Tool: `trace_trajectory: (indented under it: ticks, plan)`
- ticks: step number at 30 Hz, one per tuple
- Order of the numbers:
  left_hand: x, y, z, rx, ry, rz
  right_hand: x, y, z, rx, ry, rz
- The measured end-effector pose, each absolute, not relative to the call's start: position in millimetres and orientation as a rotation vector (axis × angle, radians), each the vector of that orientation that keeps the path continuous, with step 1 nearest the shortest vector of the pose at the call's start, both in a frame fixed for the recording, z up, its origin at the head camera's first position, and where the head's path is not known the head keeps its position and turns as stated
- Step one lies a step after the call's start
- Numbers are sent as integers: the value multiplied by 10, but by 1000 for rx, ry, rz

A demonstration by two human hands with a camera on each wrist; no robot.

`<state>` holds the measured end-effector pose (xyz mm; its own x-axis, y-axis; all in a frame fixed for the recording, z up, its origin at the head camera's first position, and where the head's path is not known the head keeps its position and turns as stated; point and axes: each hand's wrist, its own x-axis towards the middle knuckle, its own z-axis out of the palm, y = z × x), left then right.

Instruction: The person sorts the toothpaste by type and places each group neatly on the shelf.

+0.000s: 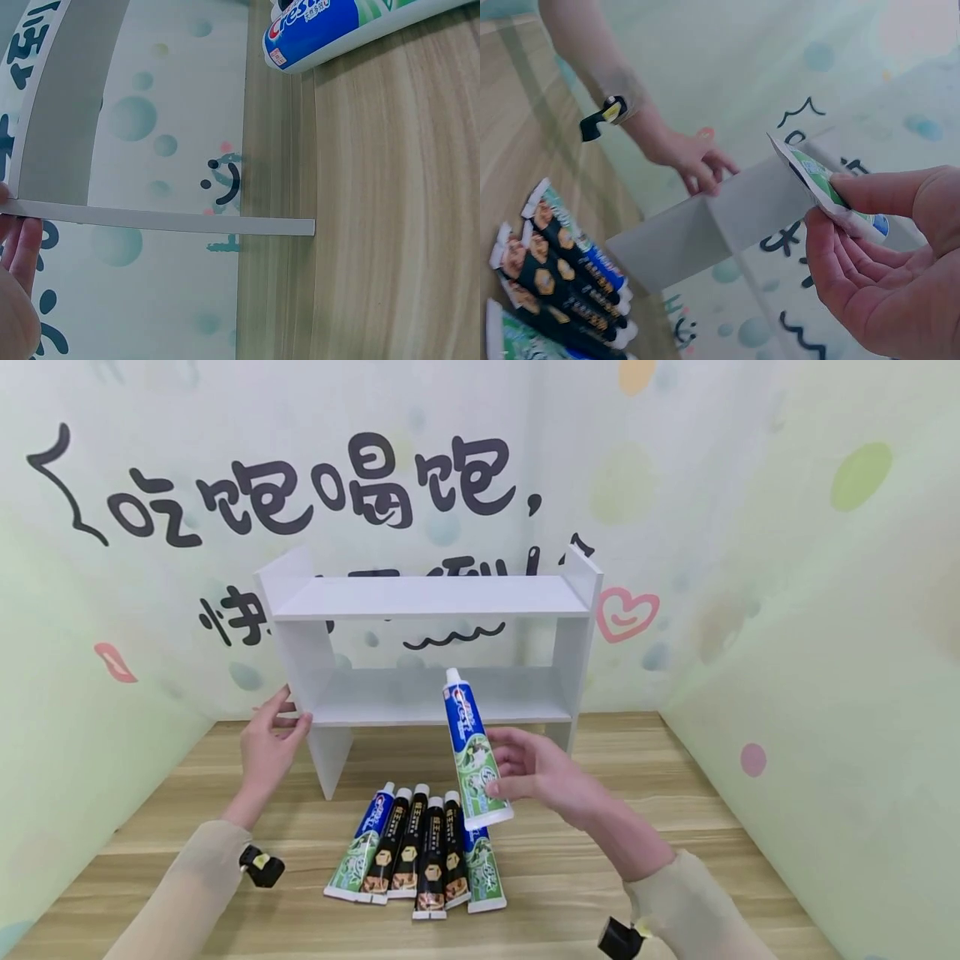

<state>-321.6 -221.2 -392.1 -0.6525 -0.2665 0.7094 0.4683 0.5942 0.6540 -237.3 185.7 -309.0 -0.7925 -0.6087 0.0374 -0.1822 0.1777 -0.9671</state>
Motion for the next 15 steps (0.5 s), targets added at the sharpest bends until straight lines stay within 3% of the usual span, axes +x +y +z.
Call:
trace_trajectory:
  ticks: [15]
  plan:
    - [-3228,-2201,-3929,-153,-1985,-1127,-2479,1708,-2261,-693,2327,-1770]
